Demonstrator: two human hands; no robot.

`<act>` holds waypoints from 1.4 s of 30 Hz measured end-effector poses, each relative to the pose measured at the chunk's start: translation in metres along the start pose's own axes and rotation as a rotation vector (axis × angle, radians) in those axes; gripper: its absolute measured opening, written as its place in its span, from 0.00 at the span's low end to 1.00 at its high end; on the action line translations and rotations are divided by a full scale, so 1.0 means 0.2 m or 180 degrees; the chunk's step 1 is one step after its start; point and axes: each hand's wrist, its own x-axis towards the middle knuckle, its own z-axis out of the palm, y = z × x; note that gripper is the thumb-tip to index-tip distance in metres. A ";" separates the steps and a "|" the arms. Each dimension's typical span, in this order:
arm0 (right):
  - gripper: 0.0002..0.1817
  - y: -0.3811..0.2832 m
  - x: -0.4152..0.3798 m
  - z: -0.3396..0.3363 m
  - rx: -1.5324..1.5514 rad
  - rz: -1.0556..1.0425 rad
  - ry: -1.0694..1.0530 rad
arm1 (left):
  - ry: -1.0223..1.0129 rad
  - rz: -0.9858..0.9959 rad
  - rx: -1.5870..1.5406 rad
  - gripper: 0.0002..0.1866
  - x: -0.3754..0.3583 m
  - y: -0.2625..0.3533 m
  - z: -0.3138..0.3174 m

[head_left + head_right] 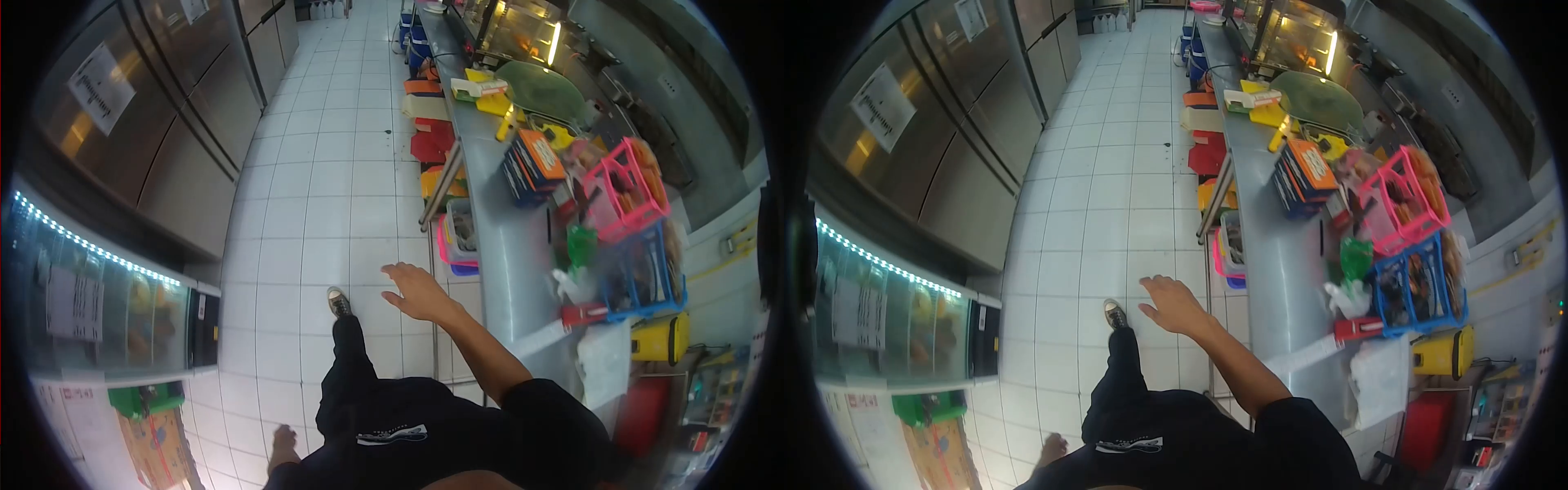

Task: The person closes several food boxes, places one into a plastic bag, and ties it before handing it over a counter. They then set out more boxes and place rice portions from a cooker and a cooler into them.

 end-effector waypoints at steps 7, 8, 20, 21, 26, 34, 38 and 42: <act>0.31 0.47 0.87 -0.09 -0.0390 0.0832 -0.0825 | -0.0052 0.0276 0.0946 0.14 0.52 1.51 1.09; 0.31 0.52 0.98 -0.16 -0.0413 0.0866 -0.0788 | -0.0308 0.0844 0.1121 0.11 0.46 1.89 1.26; 0.31 1.71 2.57 -0.90 -0.0076 0.1291 0.0292 | -0.1824 0.4698 0.1753 0.15 -0.88 5.11 3.61; 0.31 1.83 2.71 -1.01 -0.0134 0.1371 0.0303 | -0.1904 0.5178 0.1879 0.14 -0.96 5.31 3.77; 0.31 2.11 3.22 -1.45 -0.0095 0.1592 0.0712 | -0.2157 0.6884 0.2390 0.19 -1.67 6.10 4.58; 0.28 2.34 3.53 -1.93 0.0778 0.2432 0.1712 | -0.2786 0.9412 0.0560 0.24 -3.22 6.99 6.06; 0.27 2.54 3.79 -2.05 0.0885 0.3104 0.2668 | -0.2689 1.0455 -0.0385 0.25 -3.80 7.21 6.66; 0.26 2.75 4.15 -2.19 0.0916 0.3656 0.3510 | -0.3636 1.0318 0.1554 0.24 -4.03 7.35 7.05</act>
